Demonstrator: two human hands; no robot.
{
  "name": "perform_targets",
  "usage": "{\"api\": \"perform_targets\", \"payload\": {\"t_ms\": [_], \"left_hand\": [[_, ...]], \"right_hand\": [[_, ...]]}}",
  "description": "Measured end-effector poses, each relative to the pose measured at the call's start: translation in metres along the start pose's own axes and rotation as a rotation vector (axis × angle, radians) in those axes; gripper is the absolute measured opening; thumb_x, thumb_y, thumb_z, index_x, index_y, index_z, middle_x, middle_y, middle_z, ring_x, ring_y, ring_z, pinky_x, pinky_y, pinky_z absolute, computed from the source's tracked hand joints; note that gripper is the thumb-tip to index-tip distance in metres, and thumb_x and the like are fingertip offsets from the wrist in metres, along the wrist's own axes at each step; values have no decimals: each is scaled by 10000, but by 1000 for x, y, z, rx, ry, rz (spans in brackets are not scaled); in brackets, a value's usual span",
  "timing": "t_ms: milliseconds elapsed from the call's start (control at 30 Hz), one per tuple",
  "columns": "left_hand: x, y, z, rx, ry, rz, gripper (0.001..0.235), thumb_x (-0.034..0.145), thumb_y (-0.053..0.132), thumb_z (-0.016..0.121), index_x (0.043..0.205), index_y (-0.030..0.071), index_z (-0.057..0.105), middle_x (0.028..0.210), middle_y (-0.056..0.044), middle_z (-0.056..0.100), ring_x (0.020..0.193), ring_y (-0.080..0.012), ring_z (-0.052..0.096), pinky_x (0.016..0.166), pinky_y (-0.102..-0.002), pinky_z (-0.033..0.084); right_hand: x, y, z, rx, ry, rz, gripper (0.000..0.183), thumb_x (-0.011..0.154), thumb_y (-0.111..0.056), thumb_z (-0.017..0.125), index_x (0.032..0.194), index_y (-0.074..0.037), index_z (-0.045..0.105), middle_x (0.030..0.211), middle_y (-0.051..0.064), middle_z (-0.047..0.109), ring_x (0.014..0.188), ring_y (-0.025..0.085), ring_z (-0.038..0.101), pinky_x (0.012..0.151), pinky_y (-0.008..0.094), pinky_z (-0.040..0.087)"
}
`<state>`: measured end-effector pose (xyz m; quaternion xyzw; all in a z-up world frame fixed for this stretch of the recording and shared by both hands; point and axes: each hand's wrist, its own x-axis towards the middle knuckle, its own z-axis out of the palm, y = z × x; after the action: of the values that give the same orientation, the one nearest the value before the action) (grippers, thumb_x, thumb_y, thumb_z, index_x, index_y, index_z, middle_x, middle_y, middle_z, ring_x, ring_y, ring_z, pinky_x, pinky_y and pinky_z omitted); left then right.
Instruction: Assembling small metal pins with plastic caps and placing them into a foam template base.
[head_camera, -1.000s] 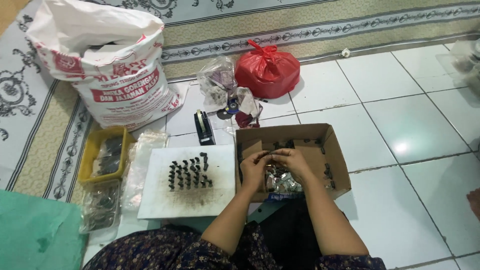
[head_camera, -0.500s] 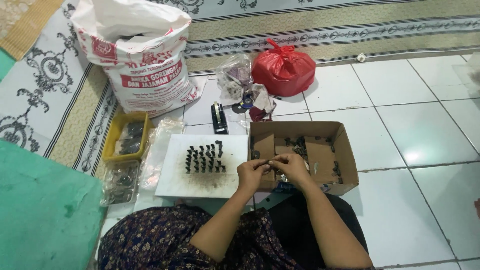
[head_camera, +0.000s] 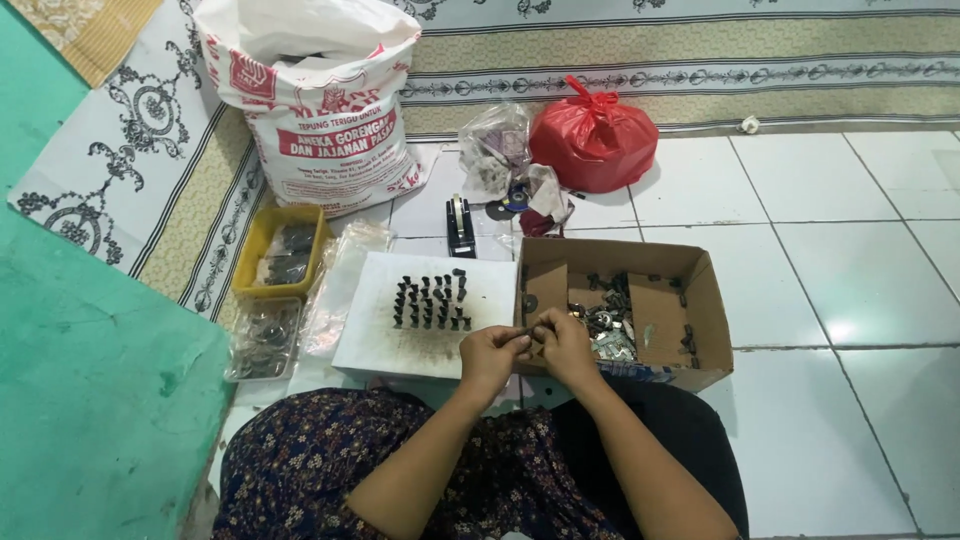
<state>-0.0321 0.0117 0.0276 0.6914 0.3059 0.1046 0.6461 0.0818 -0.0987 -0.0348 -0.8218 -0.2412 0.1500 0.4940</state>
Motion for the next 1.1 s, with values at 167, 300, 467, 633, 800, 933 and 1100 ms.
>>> {"api": "perform_targets", "payload": {"t_ms": [167,300,467,633,800,933,1100], "left_hand": [[-6,-9,-10,-70,19,-31,245,886,56,777,1100,-63,762,974,-293,759,841,-330,772,656,-344,625],[-8,-14,-15,-143,26,-56,234,897,29,748,1104,-79,753,971,-314,753,796,-314,774,672,-360,634],[-7,-12,-18,-215,11,-80,260,890,26,753,1111,-109,733,957,-321,749,785,-314,769,670,-367,638],[3,-41,-26,-323,-34,-210,282,903,46,752,1127,-123,723,982,-323,744,828,-349,779,709,-404,644],[8,-50,-33,-533,-157,-294,470,920,119,763,1264,-170,625,1146,-254,703,1000,-273,724,888,-324,621],[13,-55,-24,-607,-215,-255,374,962,123,721,1232,-131,673,1045,-203,726,874,-204,732,778,-248,623],[18,-71,-26,-628,-236,-251,329,992,141,679,1202,-112,678,951,-142,731,785,-149,712,716,-175,584]], "right_hand": [[-13,-10,12,131,-16,24,91,972,15,615,965,29,704,814,228,711,753,307,735,605,415,622],[-10,2,16,209,-34,55,114,970,25,598,940,7,707,799,199,721,731,292,748,605,414,636],[-19,-19,13,272,-8,88,118,970,47,581,955,13,693,804,187,708,703,264,722,600,419,634],[-8,-11,-20,241,97,99,186,969,81,501,994,11,672,881,245,674,811,399,711,662,504,628],[-9,-23,-43,342,130,100,122,1000,40,560,1006,14,679,830,171,680,773,260,673,706,449,630],[-18,-42,-18,225,77,-117,92,952,52,628,946,1,704,833,180,667,802,291,698,713,459,623],[-24,-53,-14,24,51,-428,136,954,-50,665,832,-107,685,731,26,542,755,210,553,773,350,493]]}}
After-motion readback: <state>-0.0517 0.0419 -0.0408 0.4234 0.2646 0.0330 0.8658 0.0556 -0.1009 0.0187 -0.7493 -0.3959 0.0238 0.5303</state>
